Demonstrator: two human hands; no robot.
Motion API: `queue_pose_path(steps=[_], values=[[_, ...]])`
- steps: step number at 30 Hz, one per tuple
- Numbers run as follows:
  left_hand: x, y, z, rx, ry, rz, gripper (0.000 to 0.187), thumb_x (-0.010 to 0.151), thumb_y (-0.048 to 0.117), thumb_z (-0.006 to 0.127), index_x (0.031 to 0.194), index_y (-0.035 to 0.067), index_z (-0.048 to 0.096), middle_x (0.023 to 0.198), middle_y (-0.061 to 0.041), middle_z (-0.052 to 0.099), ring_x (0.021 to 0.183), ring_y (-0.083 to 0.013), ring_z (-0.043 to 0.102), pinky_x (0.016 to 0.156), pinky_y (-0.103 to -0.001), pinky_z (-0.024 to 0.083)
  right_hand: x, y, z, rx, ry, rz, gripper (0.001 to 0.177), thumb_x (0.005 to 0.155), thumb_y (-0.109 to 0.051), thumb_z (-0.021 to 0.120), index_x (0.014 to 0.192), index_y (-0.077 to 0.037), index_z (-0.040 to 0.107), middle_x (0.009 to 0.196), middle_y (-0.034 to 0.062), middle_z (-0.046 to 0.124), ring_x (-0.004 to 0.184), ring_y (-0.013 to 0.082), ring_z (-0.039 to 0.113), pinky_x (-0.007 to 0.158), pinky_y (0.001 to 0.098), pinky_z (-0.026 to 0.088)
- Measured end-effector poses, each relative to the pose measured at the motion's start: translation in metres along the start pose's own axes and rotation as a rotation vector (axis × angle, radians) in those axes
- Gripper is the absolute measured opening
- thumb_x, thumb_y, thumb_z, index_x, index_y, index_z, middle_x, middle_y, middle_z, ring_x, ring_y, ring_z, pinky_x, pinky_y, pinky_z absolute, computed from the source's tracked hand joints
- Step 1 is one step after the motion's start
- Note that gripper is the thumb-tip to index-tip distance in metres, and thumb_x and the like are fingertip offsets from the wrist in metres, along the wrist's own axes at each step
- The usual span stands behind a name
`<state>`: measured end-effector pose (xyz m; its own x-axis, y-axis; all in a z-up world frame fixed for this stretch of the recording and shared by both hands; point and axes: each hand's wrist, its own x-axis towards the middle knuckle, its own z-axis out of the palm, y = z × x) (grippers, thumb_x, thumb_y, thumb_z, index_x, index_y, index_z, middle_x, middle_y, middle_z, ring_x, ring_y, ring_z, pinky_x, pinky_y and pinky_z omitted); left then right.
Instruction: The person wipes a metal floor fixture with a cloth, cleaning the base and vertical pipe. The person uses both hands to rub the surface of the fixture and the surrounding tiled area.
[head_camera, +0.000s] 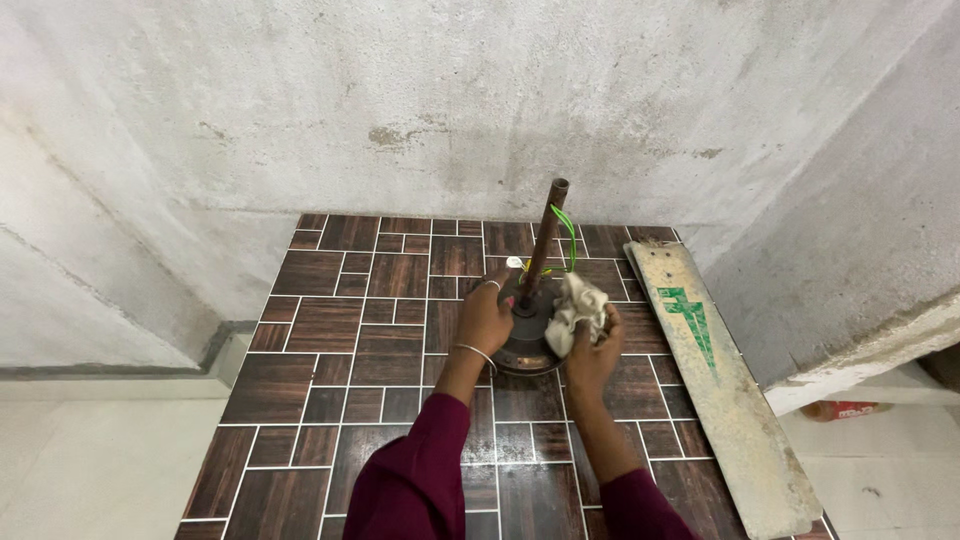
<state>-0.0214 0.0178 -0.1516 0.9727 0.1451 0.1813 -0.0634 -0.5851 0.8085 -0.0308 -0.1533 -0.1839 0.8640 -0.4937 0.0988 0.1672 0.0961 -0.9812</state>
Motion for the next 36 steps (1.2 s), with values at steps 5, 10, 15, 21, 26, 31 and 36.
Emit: queue_pose_path(steps=[5, 10, 15, 21, 26, 31, 36], values=[[-0.059, 0.008, 0.008, 0.009, 0.134, 0.417, 0.052, 0.087, 0.002, 0.064, 0.138, 0.010, 0.063, 0.133, -0.018, 0.063, 0.124, -0.0380, 0.060, 0.103, -0.045, 0.050, -0.042, 0.003, -0.010, -0.537, -0.356, -0.533, 0.032, 0.085, -0.003, 0.068, 0.116, 0.000, 0.070, 0.114, 0.0194, 0.062, 0.106, 0.0350, 0.063, 0.091, 0.0441, 0.051], [-0.079, 0.004, 0.004, 0.317, 0.042, 0.220, 0.051, 0.086, -0.001, 0.063, 0.136, 0.008, 0.062, 0.137, -0.013, 0.061, 0.128, -0.0338, 0.058, 0.102, -0.042, 0.051, -0.044, -0.014, -0.005, -0.639, -0.661, -0.662, 0.036, 0.081, 0.000, 0.064, 0.117, -0.003, 0.073, 0.125, 0.0139, 0.067, 0.115, 0.0357, 0.064, 0.096, 0.0403, 0.053], [-0.066, -0.008, 0.007, 0.538, 0.064, 0.121, 0.045, 0.088, 0.005, 0.061, 0.134, 0.003, 0.060, 0.144, -0.012, 0.055, 0.136, -0.0324, 0.050, 0.108, -0.045, 0.044, -0.027, -0.015, 0.013, -0.747, -0.870, -0.788, 0.046, 0.080, 0.001, 0.063, 0.125, -0.003, 0.070, 0.136, 0.0148, 0.065, 0.124, 0.0360, 0.060, 0.102, 0.0424, 0.050], [-0.011, -0.035, -0.005, 0.266, -0.029, 0.201, 0.050, 0.092, 0.004, 0.050, 0.140, 0.008, 0.058, 0.152, -0.010, 0.052, 0.138, -0.0316, 0.046, 0.108, -0.045, 0.043, -0.012, 0.006, 0.059, -1.019, -0.809, -0.877, 0.046, 0.087, -0.005, 0.062, 0.132, 0.002, 0.061, 0.134, 0.0216, 0.060, 0.125, 0.0381, 0.059, 0.109, 0.0432, 0.048], [0.026, -0.031, -0.028, 0.397, -0.298, 0.098, 0.048, 0.094, 0.011, 0.054, 0.141, 0.014, 0.061, 0.146, -0.008, 0.059, 0.136, -0.0296, 0.054, 0.115, -0.043, 0.046, -0.020, 0.009, 0.080, -1.235, -0.744, -0.775, 0.065, 0.080, -0.024, 0.072, 0.133, 0.005, 0.049, 0.138, 0.0215, 0.055, 0.124, 0.0382, 0.052, 0.098, 0.0483, 0.046], [-0.007, 0.001, -0.022, 0.631, -0.209, 0.155, 0.038, 0.089, 0.013, 0.059, 0.126, 0.014, 0.068, 0.147, -0.001, 0.058, 0.147, -0.0278, 0.043, 0.118, -0.057, 0.032, -0.030, -0.003, 0.044, -1.096, -0.695, -0.858, 0.055, 0.080, -0.020, 0.069, 0.130, -0.002, 0.053, 0.133, 0.0161, 0.062, 0.121, 0.0350, 0.055, 0.095, 0.0479, 0.048], [-0.043, 0.032, -0.001, 0.597, -0.183, 0.170, 0.048, 0.084, 0.012, 0.063, 0.132, 0.011, 0.062, 0.146, -0.008, 0.056, 0.144, -0.0328, 0.040, 0.116, -0.062, 0.026, -0.030, -0.019, -0.011, -1.019, -0.658, -0.663, 0.051, 0.082, -0.016, 0.065, 0.132, -0.013, 0.057, 0.113, 0.0085, 0.070, 0.116, 0.0302, 0.057, 0.091, 0.0507, 0.043]])
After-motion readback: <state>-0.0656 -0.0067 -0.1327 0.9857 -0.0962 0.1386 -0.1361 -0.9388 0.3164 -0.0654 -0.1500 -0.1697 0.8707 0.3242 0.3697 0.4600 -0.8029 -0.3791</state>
